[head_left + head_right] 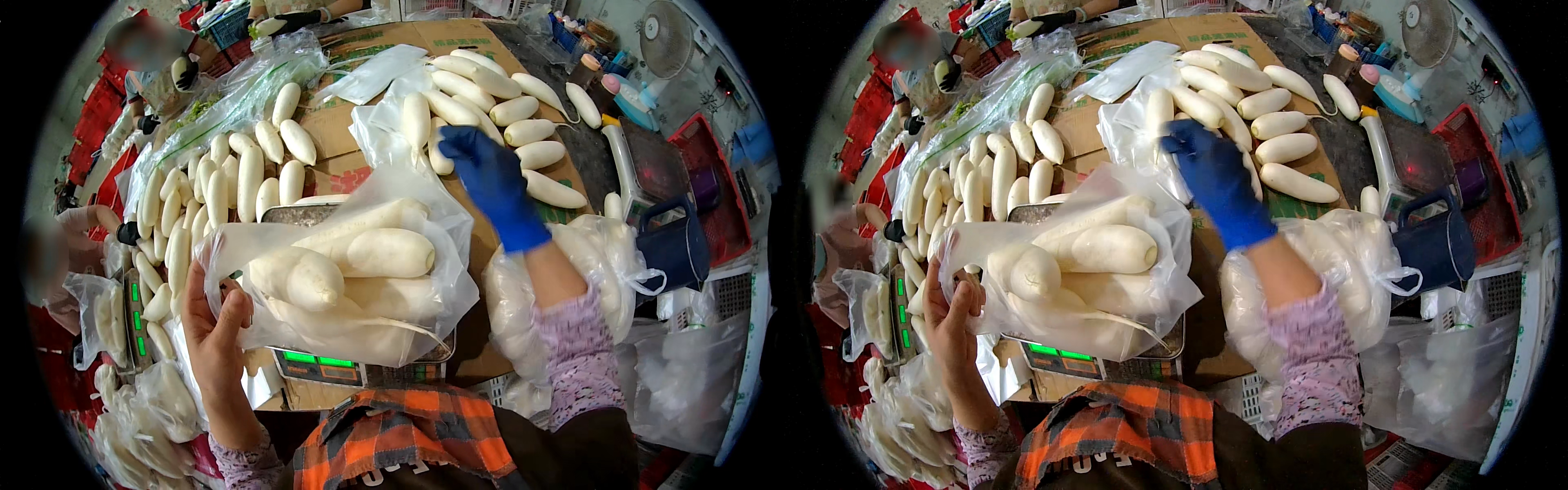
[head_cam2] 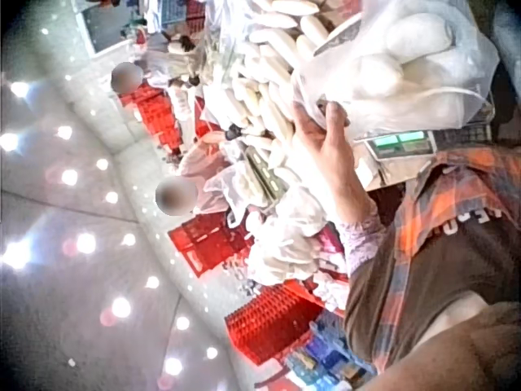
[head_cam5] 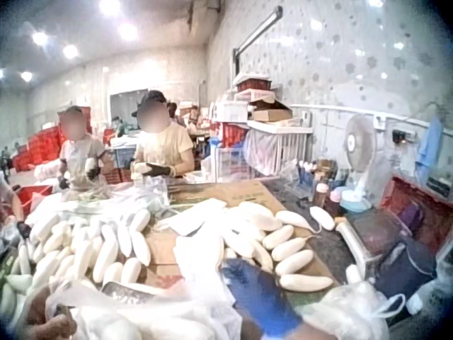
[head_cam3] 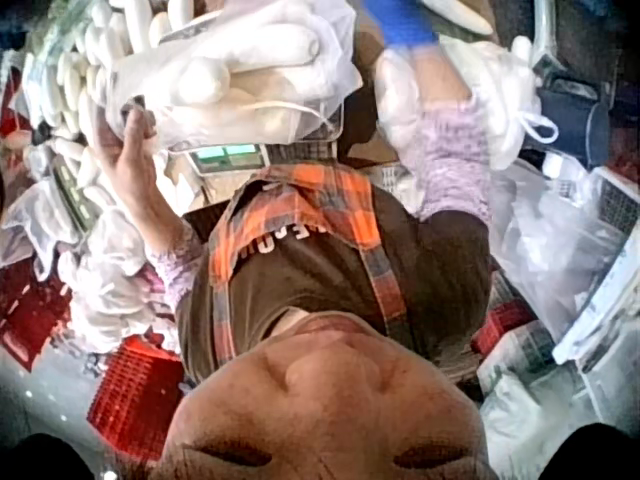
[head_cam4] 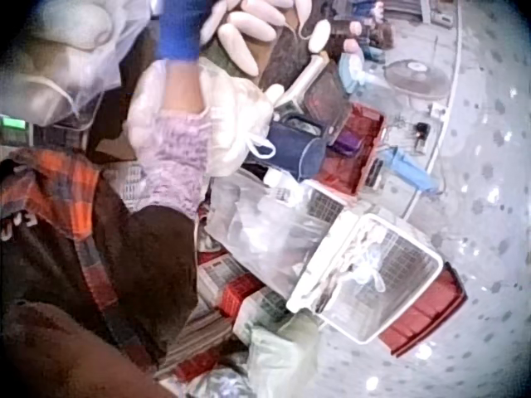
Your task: The person repeatedly picks white radishes from a large pile, places them into a plastic bag, weighs the bag on a digital scale, and then sets the bag aside. The process is repeated continuously throughout the clip.
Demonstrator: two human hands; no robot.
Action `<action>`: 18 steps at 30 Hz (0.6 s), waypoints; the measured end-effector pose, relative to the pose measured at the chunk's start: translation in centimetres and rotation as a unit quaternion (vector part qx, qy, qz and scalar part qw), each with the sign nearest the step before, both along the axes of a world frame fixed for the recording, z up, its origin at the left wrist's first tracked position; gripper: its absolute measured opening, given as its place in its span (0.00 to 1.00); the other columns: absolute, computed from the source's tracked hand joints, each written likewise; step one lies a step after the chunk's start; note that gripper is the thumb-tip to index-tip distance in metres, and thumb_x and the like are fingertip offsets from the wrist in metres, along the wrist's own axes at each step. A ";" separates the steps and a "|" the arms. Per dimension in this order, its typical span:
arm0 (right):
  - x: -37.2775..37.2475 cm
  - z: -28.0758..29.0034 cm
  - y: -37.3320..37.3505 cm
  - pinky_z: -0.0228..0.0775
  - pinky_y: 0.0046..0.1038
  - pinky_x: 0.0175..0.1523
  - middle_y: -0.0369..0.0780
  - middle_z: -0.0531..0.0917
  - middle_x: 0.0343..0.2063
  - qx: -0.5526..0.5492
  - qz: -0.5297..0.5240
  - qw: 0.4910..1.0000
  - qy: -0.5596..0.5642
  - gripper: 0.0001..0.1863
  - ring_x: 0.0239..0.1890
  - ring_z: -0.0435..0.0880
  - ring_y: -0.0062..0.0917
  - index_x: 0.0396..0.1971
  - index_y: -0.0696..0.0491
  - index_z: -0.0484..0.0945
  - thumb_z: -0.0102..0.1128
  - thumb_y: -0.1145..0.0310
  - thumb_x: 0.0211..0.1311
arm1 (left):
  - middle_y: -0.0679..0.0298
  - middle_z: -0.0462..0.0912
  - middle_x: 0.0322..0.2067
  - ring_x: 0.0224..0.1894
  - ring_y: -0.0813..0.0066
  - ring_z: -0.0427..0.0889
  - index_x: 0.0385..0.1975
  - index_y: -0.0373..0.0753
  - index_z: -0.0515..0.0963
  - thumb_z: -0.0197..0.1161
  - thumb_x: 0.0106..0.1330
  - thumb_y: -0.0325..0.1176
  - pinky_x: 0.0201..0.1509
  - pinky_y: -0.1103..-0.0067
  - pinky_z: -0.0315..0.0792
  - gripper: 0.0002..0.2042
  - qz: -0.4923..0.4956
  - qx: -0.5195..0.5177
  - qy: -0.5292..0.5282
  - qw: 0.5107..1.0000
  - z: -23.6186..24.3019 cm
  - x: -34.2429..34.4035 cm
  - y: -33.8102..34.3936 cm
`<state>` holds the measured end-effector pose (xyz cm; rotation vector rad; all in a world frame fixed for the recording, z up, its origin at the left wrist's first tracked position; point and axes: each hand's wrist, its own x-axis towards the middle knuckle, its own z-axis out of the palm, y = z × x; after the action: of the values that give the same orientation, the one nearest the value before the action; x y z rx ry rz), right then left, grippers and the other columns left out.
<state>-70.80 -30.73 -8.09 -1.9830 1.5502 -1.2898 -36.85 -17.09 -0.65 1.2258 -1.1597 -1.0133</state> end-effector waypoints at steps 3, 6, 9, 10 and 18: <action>-4.5 -7.2 -4.4 0.74 0.36 0.46 0.51 0.82 0.36 0.137 -0.106 0.946 0.272 0.43 0.39 0.82 0.40 0.59 0.57 0.63 0.68 0.49 0.47 | 0.67 0.73 0.31 0.30 0.84 0.70 0.63 0.32 0.60 0.60 0.61 0.24 0.34 0.86 0.66 0.29 0.012 -0.037 -0.026 0.999 -0.5 -0.1 0.0; -4.0 -9.7 -5.4 0.72 0.40 0.48 0.54 0.78 0.41 0.124 -0.116 0.922 0.349 0.53 0.41 0.79 0.46 0.61 0.61 0.55 0.71 0.48 0.40 | 0.65 0.74 0.34 0.35 0.82 0.72 0.63 0.31 0.60 0.60 0.61 0.24 0.40 0.85 0.66 0.28 -0.005 -0.071 -0.065 0.995 0.2 -0.1 0.2; -3.2 -11.1 -6.1 0.71 0.41 0.51 0.57 0.76 0.44 0.067 -0.117 0.933 0.332 0.46 0.44 0.77 0.49 0.61 0.64 0.54 0.68 0.62 0.44 | 0.62 0.75 0.40 0.42 0.79 0.72 0.62 0.31 0.61 0.60 0.62 0.26 0.47 0.83 0.65 0.28 0.011 -0.072 -0.084 0.994 1.2 -0.6 0.5; -4.0 -11.0 -6.4 0.71 0.42 0.50 0.58 0.78 0.42 0.134 -0.111 0.938 0.300 0.39 0.43 0.79 0.49 0.59 0.63 0.59 0.63 0.66 0.46 | 0.61 0.75 0.42 0.43 0.78 0.72 0.61 0.31 0.62 0.62 0.62 0.31 0.48 0.81 0.65 0.28 0.001 -0.073 -0.105 0.992 1.4 -0.3 0.7; -10.7 -5.0 2.3 0.64 0.29 0.61 0.42 0.74 0.54 0.074 0.061 0.986 0.137 0.30 0.55 0.74 0.28 0.57 0.57 0.68 0.65 0.77 0.52 | 0.61 0.75 0.46 0.45 0.77 0.73 0.58 0.34 0.67 0.58 0.66 0.32 0.49 0.81 0.68 0.21 0.044 -0.091 -0.084 0.991 1.3 2.7 2.8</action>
<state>-81.49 -28.40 -13.07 -2.1897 1.5626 -0.8578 -34.17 -14.34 0.61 1.2215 -1.2869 -0.7329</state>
